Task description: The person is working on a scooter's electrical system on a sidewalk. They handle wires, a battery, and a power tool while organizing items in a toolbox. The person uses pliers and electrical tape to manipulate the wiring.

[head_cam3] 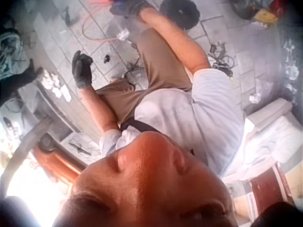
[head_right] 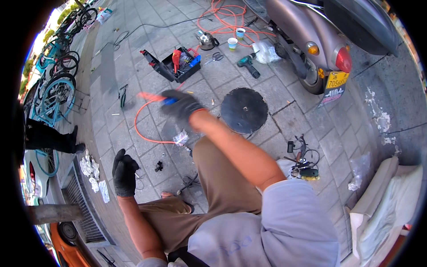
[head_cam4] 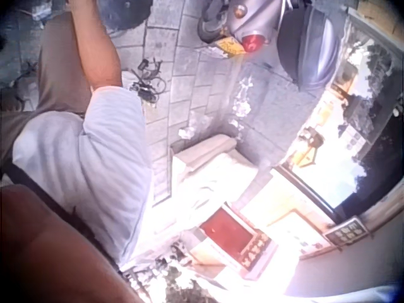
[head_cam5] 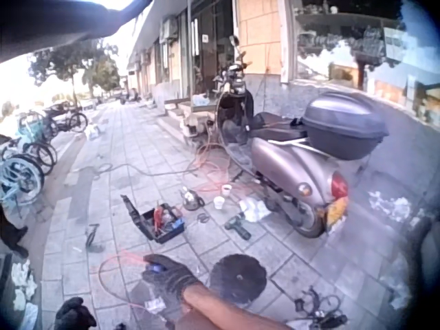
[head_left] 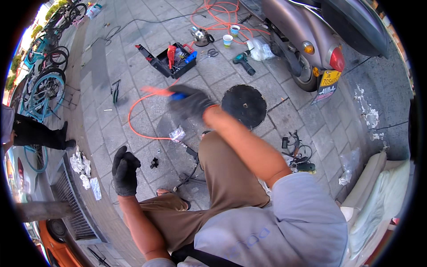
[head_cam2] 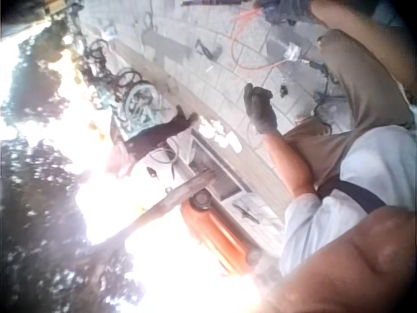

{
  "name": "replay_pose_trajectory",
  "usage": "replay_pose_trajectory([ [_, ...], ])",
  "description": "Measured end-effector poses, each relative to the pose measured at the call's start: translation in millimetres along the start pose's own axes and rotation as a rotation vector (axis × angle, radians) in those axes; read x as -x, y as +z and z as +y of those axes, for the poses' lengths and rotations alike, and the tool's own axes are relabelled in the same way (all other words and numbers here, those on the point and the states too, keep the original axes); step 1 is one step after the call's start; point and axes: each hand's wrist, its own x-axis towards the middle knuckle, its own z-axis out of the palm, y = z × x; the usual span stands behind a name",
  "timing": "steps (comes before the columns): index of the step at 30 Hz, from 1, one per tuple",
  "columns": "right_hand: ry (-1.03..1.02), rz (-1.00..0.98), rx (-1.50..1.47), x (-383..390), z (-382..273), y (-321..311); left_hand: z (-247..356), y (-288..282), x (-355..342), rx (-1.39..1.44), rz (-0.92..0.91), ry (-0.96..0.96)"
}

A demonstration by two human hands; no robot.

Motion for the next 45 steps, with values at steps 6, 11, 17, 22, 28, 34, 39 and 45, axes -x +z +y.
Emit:
replay_pose_trajectory([
  [6, -0.024, 0.865, 1.254, 47, 84, -143, -2, -2, 1, -0.085, 0.125, -0.072],
  [11, -0.156, 0.712, 1.429, 86, 159, -189, -4, -9, 8, -0.163, 0.099, -0.065],
  [17, -0.168, 0.264, 1.87, 63, 152, -139, 1, -2, 15, -0.111, 0.177, -0.081],
  [22, -0.175, 0.04, 1.708, 43, 169, -125, 1, -12, 17, -0.103, 0.176, -0.099],
  [28, -0.185, 0.05, 1.741, 52, 179, -165, 5, -11, 20, -0.187, 0.263, -0.11],
  [34, -0.133, 0.143, 1.728, 120, 181, -243, 16, -19, 28, -0.149, 0.337, -0.081],
  [39, 0.048, 0.078, 1.781, 149, 168, -250, 7, -35, 49, -0.124, 0.399, -0.106],
  [45, 0.162, -0.084, 1.888, 148, 154, -259, 59, -16, 71, 0.18, 0.262, -0.034],
])
